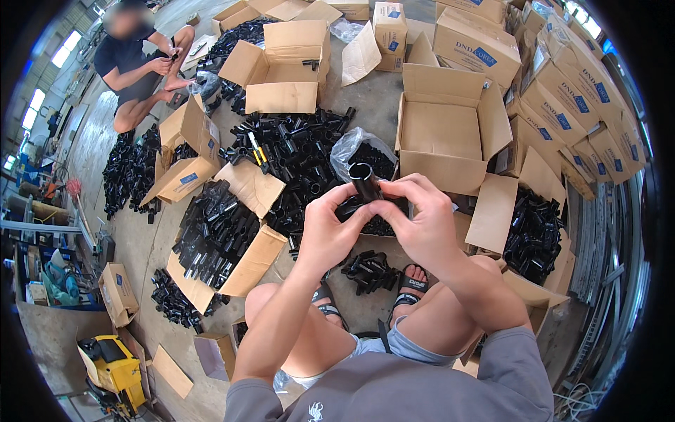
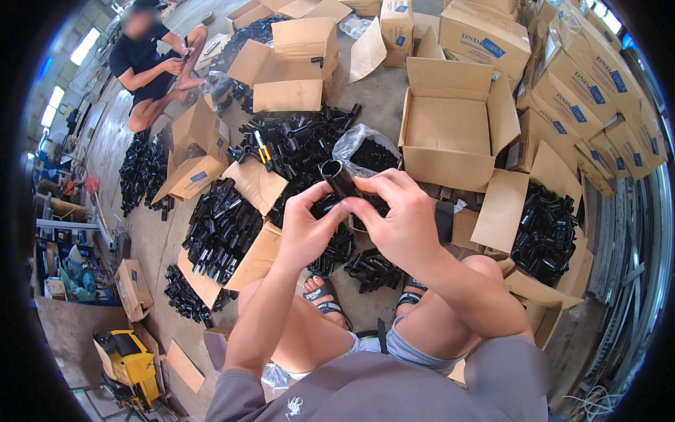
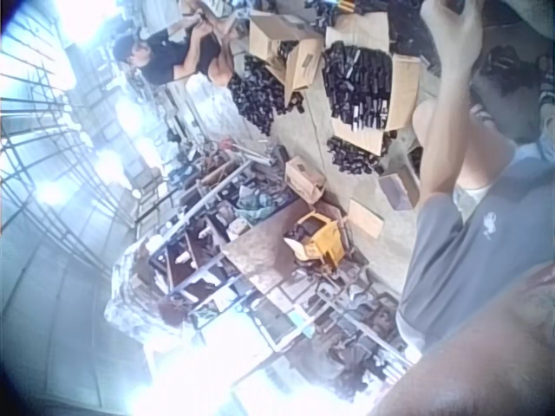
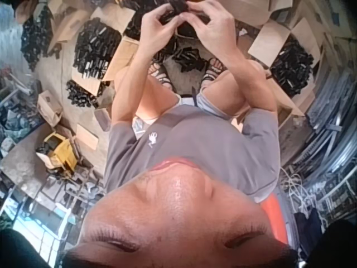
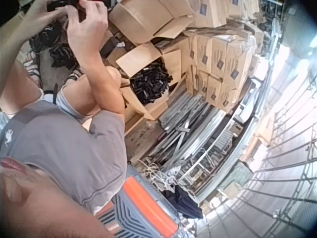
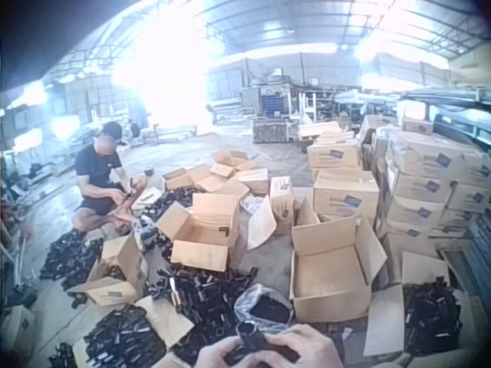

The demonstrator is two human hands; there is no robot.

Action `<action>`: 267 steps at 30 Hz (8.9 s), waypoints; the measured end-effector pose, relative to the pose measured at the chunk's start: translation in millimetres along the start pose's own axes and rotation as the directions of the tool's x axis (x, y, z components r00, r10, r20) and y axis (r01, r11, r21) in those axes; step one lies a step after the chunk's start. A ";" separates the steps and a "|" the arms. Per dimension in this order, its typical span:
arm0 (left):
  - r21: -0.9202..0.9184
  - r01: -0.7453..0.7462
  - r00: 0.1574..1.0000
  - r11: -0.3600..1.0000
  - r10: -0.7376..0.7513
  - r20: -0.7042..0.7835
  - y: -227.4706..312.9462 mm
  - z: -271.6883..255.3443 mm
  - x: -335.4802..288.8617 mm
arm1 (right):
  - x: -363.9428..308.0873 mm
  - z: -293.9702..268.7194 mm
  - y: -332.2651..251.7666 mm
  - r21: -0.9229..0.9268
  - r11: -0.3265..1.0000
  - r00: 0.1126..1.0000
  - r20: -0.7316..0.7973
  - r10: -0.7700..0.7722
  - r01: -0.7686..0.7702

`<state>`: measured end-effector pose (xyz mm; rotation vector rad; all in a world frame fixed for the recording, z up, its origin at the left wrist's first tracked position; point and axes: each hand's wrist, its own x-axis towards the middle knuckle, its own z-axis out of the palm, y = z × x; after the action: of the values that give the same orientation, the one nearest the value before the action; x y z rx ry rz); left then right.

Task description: The person sorts black plastic components by hand, placing them into a small bag and organizing them into various cardboard boxes on the floor.

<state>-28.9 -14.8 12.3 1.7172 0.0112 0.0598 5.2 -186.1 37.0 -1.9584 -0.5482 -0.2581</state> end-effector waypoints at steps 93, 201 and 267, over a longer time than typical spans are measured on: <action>-0.325 -0.251 0.852 0.912 0.049 -0.521 2.4 3.3 13.8 | 46.2 59.7 -4.8 0.264 0.961 0.993 -0.057 0.103 -0.085; 0.864 0.122 0.991 0.489 -0.015 -0.131 -14.5 8.5 -57.9 | 15.9 -18.5 48.2 0.594 0.676 0.885 0.148 0.441 -0.436; 0.318 0.779 0.455 0.540 -0.138 -0.880 -318.6 34.4 -115.8 | -22.3 23.9 99.6 -0.361 0.876 0.830 0.339 0.443 -0.320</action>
<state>-134.3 -6.8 -311.6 2.2420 1.4342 0.4046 32.6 -206.0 -62.2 -2.3794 -0.3762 0.3664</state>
